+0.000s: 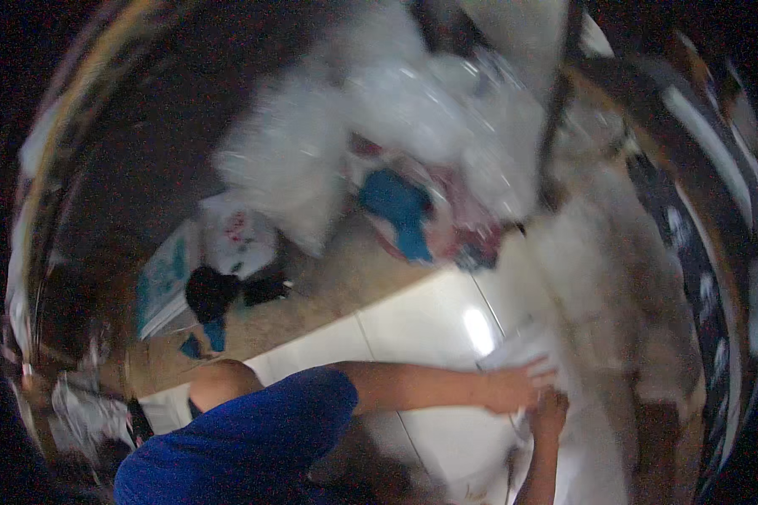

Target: The person sits on the floor and repeatedly folds stacks of white plastic sheets by hand. They retrieve sheets from a nearby shelf, fold them into smaller rectangles, and place them into neat piles on the floor.

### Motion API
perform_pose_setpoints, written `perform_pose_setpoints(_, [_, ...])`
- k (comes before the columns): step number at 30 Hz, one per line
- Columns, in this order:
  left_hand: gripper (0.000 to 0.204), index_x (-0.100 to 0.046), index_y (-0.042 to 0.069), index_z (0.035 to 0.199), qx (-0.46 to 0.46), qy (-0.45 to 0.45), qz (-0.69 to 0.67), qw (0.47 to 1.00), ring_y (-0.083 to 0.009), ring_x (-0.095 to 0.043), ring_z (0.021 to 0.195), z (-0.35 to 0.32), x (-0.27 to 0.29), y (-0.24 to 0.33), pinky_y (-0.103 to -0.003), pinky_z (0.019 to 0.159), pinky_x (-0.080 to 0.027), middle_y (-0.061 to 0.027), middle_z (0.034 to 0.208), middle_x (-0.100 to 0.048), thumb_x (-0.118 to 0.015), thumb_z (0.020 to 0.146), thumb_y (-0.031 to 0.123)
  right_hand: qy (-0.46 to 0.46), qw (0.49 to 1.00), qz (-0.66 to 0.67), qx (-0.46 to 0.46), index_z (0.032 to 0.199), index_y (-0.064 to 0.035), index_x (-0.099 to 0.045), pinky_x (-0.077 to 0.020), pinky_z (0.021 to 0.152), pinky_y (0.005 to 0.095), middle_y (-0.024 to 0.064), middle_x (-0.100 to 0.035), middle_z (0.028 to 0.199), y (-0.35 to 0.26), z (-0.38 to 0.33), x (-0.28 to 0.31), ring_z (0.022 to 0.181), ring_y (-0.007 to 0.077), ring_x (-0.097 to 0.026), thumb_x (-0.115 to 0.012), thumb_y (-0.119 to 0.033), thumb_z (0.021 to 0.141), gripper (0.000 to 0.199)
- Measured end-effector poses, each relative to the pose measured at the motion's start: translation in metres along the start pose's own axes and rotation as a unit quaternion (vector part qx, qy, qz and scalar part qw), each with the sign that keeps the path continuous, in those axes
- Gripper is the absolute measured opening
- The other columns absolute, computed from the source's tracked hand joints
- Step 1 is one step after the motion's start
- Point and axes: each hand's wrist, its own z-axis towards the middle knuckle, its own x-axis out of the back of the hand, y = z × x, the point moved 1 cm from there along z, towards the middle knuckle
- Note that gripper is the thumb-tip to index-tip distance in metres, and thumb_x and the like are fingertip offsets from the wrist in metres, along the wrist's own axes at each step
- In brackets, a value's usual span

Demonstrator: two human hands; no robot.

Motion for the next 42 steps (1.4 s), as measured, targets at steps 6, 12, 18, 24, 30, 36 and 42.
perform_pose_setpoints(6, [0.045, -0.061, 0.001, 0.115, 0.102, -0.131, -0.169, 0.972, -0.0384, -0.044, 0.131, -0.178, 0.215, 0.052, -0.054, 0.113, -0.030, -0.0220, 0.131, -0.054, -0.067, 0.085, 0.034, -0.126, 0.987, 0.089, -0.050, 0.097, -0.0020, -0.068, -0.0491, 0.090, 0.0505, 0.0230, -0.068, 0.097, 0.002, 0.022, 0.028, 0.099, 0.0427, -0.062, -0.081, -0.037, 0.073, 0.045])
perform_pose_setpoints(12, [0.032, -0.064, 0.002, 0.113, 0.250, 0.263, -0.005, 0.932, -0.0340, -0.067, 0.095, -0.336, 0.471, 0.163, -0.042, 0.080, -0.053, -0.0155, 0.108, -0.068, -0.069, 0.089, 0.022, -0.009, 0.894, 0.447, -0.026, 0.102, 0.0055, -0.060, -0.0492, 0.076, 0.0295, 0.0114, -0.066, 0.088, -0.140, 0.083, 0.214, 0.082, 0.0166, -0.061, -0.062, -0.010, 0.093, 0.018])
perform_pose_setpoints(18, [0.028, -0.067, 0.001, 0.101, 0.464, 0.284, 0.436, 0.717, -0.0318, -0.064, 0.091, -0.463, 0.593, 0.249, -0.040, 0.076, -0.051, -0.0150, 0.104, -0.067, -0.074, 0.075, 0.010, 0.127, 0.835, 0.462, 0.271, 0.107, 0.0035, -0.063, -0.0508, 0.075, 0.0329, 0.0137, -0.066, 0.089, -0.376, 0.098, 0.450, 0.079, 0.0222, -0.064, -0.069, -0.007, 0.083, 0.027])
perform_pose_setpoints(24, [0.043, -0.061, -0.002, 0.118, 0.614, 0.147, 0.456, 0.627, -0.0402, -0.059, 0.112, -0.580, 0.658, 0.267, -0.044, 0.099, -0.045, -0.0195, 0.119, -0.064, -0.071, 0.080, 0.017, 0.151, 0.635, 0.292, 0.699, 0.107, 0.0005, -0.069, -0.0530, 0.072, 0.0365, 0.0145, -0.069, 0.092, -0.618, 0.057, 0.598, 0.080, 0.0290, -0.066, -0.083, -0.025, 0.073, 0.045])
perform_pose_setpoints(30, [0.033, -0.064, -0.006, 0.109, 0.618, 0.160, 0.308, 0.706, -0.0426, -0.061, 0.102, -0.629, 0.675, 0.227, -0.045, 0.090, -0.049, -0.0254, 0.106, -0.067, -0.064, 0.089, 0.020, 0.172, 0.532, 0.110, 0.822, 0.099, 0.0004, -0.068, -0.0541, 0.078, 0.0459, 0.0198, -0.067, 0.095, -0.814, 0.034, 0.638, 0.091, 0.0373, -0.066, -0.067, -0.014, 0.080, 0.024])
perform_pose_setpoints(36, [0.023, -0.066, -0.001, 0.103, 0.620, 0.147, 0.273, 0.721, -0.0441, -0.060, 0.103, -0.631, 0.669, 0.209, -0.048, 0.092, -0.047, -0.0246, 0.108, -0.066, -0.063, 0.081, 0.007, 0.118, 0.623, -0.161, 0.757, 0.096, -0.0049, -0.075, -0.0558, 0.079, 0.0447, 0.0202, -0.072, 0.094, -0.893, 0.037, 0.618, 0.091, 0.0365, -0.070, -0.069, -0.009, 0.074, 0.022])
perform_pose_setpoints(42, [0.018, -0.067, 0.000, 0.097, 0.573, 0.159, 0.368, 0.715, -0.0450, -0.061, 0.090, -0.628, 0.666, 0.209, -0.050, 0.081, -0.049, -0.0233, 0.094, -0.067, -0.061, 0.084, 0.011, 0.094, 0.641, -0.267, 0.713, 0.105, -0.0107, -0.075, -0.0547, 0.081, 0.0454, 0.0202, -0.071, 0.104, -0.895, 0.014, 0.654, 0.098, 0.0333, -0.070, -0.069, -0.011, 0.075, 0.031])
